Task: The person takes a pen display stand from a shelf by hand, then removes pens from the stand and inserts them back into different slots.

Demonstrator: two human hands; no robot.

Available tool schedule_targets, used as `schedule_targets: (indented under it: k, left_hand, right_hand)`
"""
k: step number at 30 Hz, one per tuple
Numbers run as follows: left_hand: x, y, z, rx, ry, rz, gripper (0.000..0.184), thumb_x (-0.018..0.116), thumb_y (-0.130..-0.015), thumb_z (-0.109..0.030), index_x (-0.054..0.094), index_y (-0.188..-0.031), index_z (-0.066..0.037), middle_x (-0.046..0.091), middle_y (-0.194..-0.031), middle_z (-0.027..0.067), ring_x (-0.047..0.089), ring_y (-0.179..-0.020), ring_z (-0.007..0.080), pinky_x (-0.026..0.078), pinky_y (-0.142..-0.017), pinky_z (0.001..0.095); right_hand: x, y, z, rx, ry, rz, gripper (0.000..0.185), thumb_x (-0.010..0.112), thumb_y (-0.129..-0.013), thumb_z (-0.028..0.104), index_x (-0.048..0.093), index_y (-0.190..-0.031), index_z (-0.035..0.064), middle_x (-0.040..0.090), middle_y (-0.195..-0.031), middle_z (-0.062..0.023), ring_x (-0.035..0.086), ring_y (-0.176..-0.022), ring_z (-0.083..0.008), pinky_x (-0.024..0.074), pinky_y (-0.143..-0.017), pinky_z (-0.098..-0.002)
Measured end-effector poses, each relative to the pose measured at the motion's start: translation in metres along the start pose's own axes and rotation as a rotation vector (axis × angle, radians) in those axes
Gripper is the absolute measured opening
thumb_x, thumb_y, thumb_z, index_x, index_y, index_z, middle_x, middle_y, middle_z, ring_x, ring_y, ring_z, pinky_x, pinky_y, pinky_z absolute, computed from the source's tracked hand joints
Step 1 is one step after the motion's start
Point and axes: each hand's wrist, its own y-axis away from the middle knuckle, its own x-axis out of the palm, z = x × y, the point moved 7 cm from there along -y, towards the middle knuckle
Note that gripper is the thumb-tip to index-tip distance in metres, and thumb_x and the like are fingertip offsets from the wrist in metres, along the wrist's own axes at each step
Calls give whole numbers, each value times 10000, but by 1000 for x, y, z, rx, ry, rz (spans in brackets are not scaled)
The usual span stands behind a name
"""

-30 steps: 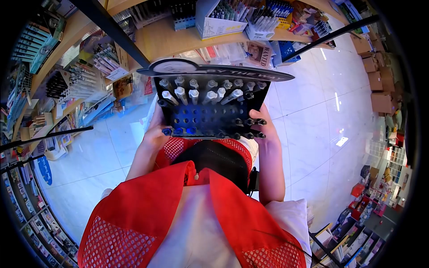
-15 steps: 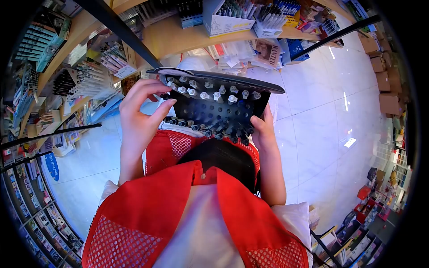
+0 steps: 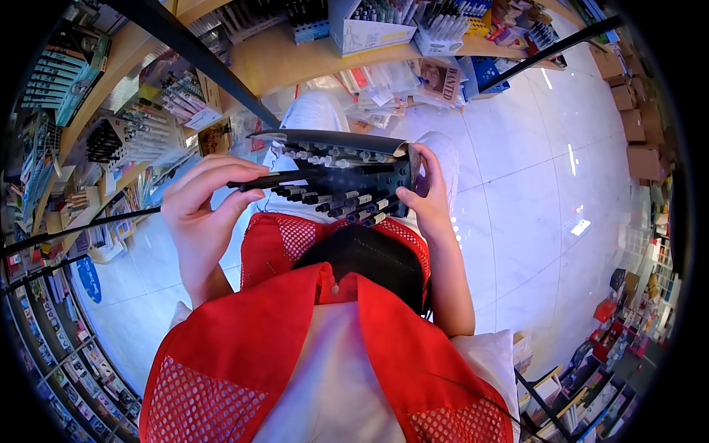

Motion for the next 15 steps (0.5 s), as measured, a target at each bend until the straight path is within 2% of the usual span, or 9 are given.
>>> schedule_targets:
  k: [2, 5, 8, 9, 11, 15]
  left_hand:
    - [6, -2, -6, 12, -21, 61, 219, 675, -645, 100, 668, -849, 21, 680, -853, 126, 647, -815, 224, 496, -734, 294]
    - [17, 0, -5, -49, -40, 135, 214, 645, -674, 102, 668, -869, 17, 688, -886, 122, 655, -834, 230, 501, -744, 300]
    - [23, 4, -1, -89, 10, 245, 226, 619, -678, 121, 648, -890, 47, 670, -890, 163, 651, -847, 251, 504, -749, 320]
    - [25, 2, -5, -34, -4, 279, 212, 624, -677, 109, 653, -876, 42, 670, -893, 161, 653, -837, 253, 505, -745, 317]
    - [29, -2, -17, 69, -33, 343, 184, 634, -675, 87, 664, -848, 32, 671, -899, 156, 657, -816, 258, 507, -737, 309]
    - [42, -5, -34, 15, 42, 430, 191, 643, -662, 74, 688, -832, 1, 649, -864, 122, 643, -757, 224, 497, -660, 288]
  right_hand:
    - [-2, 0, -11, 17, 35, 13, 728, 738, -679, 121, 367, -1304, 68, 489, -1158, -74, 513, -1040, -174, 417, -904, -299]
    - [-1, 3, -25, 44, -114, 7, 765, 746, -678, 153, 351, -1324, 52, 466, -1223, -96, 475, -1122, -195, 384, -957, -316]
    - [-4, 6, -35, 90, -280, -23, 805, 740, -687, 187, 320, -1358, 40, 431, -1295, -107, 425, -1202, -216, 349, -1001, -337]
    - [-6, 6, -41, 119, -280, -22, 842, 738, -688, 218, 295, -1383, 45, 415, -1326, -99, 406, -1231, -226, 342, -1013, -349]
    - [-9, 10, -46, 165, -341, -20, 854, 733, -687, 241, 287, -1389, 47, 418, -1325, -91, 408, -1231, -227, 342, -1014, -353]
    - [-14, 12, -50, 194, -403, 26, 816, 726, -691, 302, 324, -1351, 41, 469, -1264, -100, 485, -1152, -223, 409, -957, -358]
